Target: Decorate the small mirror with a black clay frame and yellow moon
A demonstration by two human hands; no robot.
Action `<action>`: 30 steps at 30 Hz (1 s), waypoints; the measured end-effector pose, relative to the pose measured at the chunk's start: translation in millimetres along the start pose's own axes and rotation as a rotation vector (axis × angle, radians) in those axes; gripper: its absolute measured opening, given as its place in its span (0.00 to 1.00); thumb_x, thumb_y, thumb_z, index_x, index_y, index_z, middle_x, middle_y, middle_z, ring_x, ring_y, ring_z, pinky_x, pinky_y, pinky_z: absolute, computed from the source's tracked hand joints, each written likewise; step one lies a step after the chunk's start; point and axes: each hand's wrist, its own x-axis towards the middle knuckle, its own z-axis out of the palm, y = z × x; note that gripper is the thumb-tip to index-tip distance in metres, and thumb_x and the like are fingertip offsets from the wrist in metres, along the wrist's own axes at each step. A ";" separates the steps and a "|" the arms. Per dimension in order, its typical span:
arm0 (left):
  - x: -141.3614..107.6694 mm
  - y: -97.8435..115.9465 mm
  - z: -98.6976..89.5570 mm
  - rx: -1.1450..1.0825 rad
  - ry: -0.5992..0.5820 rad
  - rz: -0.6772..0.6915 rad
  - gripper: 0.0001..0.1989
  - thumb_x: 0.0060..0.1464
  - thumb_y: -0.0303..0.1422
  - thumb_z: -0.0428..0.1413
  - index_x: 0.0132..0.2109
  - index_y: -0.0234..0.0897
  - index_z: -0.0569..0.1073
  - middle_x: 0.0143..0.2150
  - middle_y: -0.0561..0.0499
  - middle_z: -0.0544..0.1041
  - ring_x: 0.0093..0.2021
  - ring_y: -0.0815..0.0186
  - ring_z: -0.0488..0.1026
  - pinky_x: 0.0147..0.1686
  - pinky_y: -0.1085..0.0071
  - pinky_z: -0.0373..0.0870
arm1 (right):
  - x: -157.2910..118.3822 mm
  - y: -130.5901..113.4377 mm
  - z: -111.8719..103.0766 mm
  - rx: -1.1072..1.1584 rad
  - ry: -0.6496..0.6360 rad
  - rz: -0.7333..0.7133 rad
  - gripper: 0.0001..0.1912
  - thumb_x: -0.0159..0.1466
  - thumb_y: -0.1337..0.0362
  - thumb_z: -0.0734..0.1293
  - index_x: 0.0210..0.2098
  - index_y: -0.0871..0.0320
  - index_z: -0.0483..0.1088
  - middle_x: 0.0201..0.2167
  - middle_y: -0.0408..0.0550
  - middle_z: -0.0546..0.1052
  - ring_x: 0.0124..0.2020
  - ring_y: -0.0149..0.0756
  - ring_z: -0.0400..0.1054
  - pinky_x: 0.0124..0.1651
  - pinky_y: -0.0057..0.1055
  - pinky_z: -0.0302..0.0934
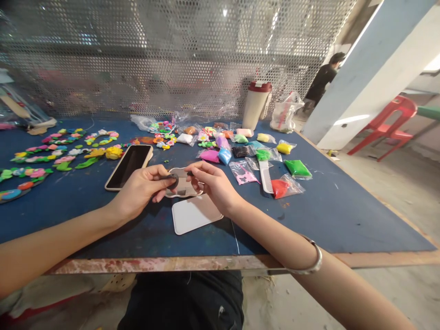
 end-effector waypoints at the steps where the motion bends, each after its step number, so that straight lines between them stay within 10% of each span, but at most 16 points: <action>1: 0.2 -0.3 0.1 -0.004 0.006 -0.006 0.14 0.48 0.37 0.62 0.27 0.35 0.65 0.21 0.54 0.74 0.13 0.78 0.59 0.13 0.81 0.52 | -0.3 -0.6 0.1 -0.005 0.022 -0.025 0.09 0.59 0.62 0.67 0.39 0.56 0.68 0.28 0.42 0.70 0.25 0.28 0.60 0.29 0.27 0.53; 12: -3.8 -4.7 3.9 0.045 -0.152 -0.072 0.15 0.58 0.41 0.52 0.33 0.31 0.71 0.23 0.51 0.74 0.17 0.74 0.64 0.16 0.78 0.59 | -3.3 -2.3 3.4 -0.559 -0.024 -0.469 0.03 0.58 0.66 0.70 0.33 0.55 0.75 0.42 0.48 0.72 0.48 0.37 0.66 0.48 0.34 0.63; 21: -7.1 -5.2 7.7 0.169 -0.284 -0.041 0.13 0.53 0.37 0.58 0.41 0.33 0.67 0.25 0.58 0.66 0.21 0.74 0.62 0.21 0.77 0.60 | 0.2 4.9 3.0 -0.465 -0.042 -0.323 0.12 0.59 0.69 0.68 0.41 0.56 0.64 0.37 0.44 0.70 0.40 0.32 0.67 0.41 0.30 0.65; 30: -10.1 -1.9 5.2 0.241 -0.350 -0.074 0.16 0.62 0.39 0.48 0.33 0.32 0.69 0.20 0.55 0.71 0.14 0.77 0.58 0.17 0.78 0.53 | -4.8 -7.9 6.5 -0.930 0.004 -0.461 0.03 0.62 0.71 0.66 0.31 0.60 0.71 0.28 0.44 0.72 0.30 0.30 0.65 0.34 0.28 0.60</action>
